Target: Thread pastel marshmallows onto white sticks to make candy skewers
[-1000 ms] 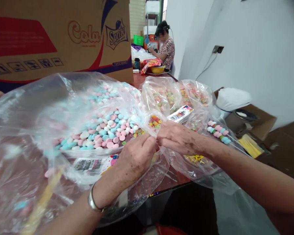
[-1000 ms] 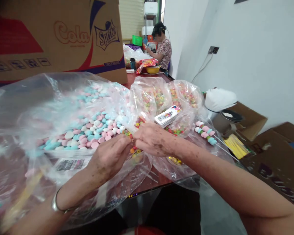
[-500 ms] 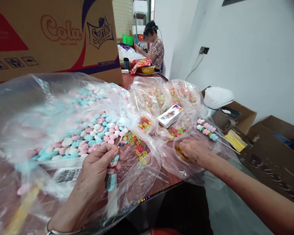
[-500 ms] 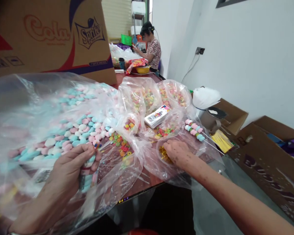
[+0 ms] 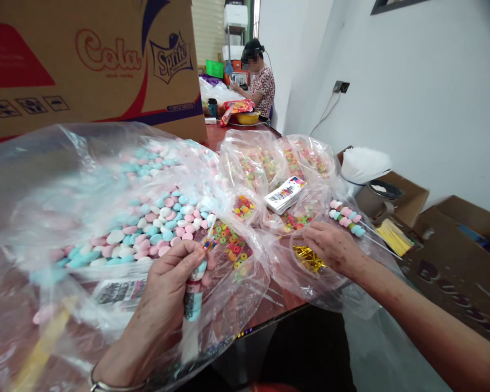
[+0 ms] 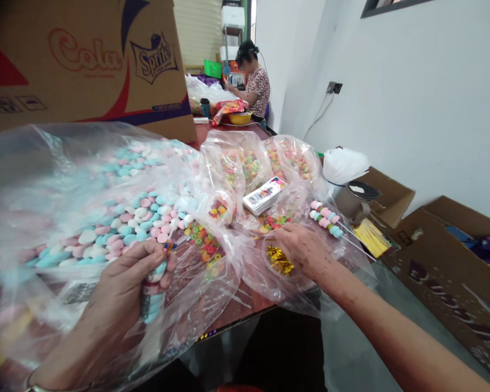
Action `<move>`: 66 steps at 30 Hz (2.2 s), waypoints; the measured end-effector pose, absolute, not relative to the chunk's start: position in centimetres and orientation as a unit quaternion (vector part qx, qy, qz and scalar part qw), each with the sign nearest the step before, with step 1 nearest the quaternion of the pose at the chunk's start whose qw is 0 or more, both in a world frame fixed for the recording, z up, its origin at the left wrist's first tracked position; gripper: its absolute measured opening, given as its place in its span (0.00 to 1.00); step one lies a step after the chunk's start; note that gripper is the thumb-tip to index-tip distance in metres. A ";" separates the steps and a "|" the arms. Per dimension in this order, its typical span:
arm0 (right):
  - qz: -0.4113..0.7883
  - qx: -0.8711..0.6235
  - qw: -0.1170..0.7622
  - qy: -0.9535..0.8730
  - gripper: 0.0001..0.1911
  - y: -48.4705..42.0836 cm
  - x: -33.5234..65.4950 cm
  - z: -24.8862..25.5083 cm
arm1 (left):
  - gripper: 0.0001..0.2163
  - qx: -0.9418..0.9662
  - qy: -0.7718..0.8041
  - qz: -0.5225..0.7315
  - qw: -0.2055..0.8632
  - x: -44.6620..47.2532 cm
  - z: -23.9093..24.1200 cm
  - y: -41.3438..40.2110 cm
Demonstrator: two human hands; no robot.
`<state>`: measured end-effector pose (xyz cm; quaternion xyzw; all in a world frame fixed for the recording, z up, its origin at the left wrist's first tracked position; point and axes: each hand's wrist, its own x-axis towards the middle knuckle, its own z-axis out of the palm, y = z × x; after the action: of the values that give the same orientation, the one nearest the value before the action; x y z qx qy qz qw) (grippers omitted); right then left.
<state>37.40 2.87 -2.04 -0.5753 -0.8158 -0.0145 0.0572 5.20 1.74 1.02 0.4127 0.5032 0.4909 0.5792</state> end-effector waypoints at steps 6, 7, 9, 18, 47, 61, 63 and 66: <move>0.038 -0.633 0.121 -0.764 0.11 2.5 37.2 -1.2 | 0.07 0.419 0.444 0.492 0.621 6.0 1.0 1.1; 0.075 -0.622 0.172 -0.760 0.10 2.5 36.6 -0.7 | 0.07 0.419 0.430 0.487 0.634 6.3 1.0 0.9; 0.169 -0.588 0.276 -0.742 0.09 2.5 34.7 0.5 | 0.07 0.418 0.399 0.472 0.666 7.3 0.9 0.5; 0.432 -0.442 0.340 -0.709 0.09 2.9 25.5 2.1 | 0.09 0.382 0.398 0.478 0.684 9.8 0.9 0.2; -0.192 -0.244 0.190 -0.931 0.12 4.3 24.5 1.9 | 0.06 0.738 0.530 0.274 0.316 7.9 2.2 3.2; 0.401 -0.415 0.414 -0.704 0.08 4.9 21.7 3.0 | 0.24 0.372 0.364 0.610 0.598 7.4 2.9 3.2; 0.402 -0.421 0.408 -0.704 0.08 4.9 21.7 2.6 | 0.24 0.388 0.305 0.628 0.602 6.6 3.7 3.6; 0.368 -0.435 0.409 -0.713 0.09 5.4 21.7 2.1 | 0.22 0.480 0.345 0.570 0.570 5.8 3.6 3.6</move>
<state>21.72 5.35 2.08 -0.4347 -0.7127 0.3684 0.4092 5.84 3.57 3.62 0.4801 0.3452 0.5700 0.5704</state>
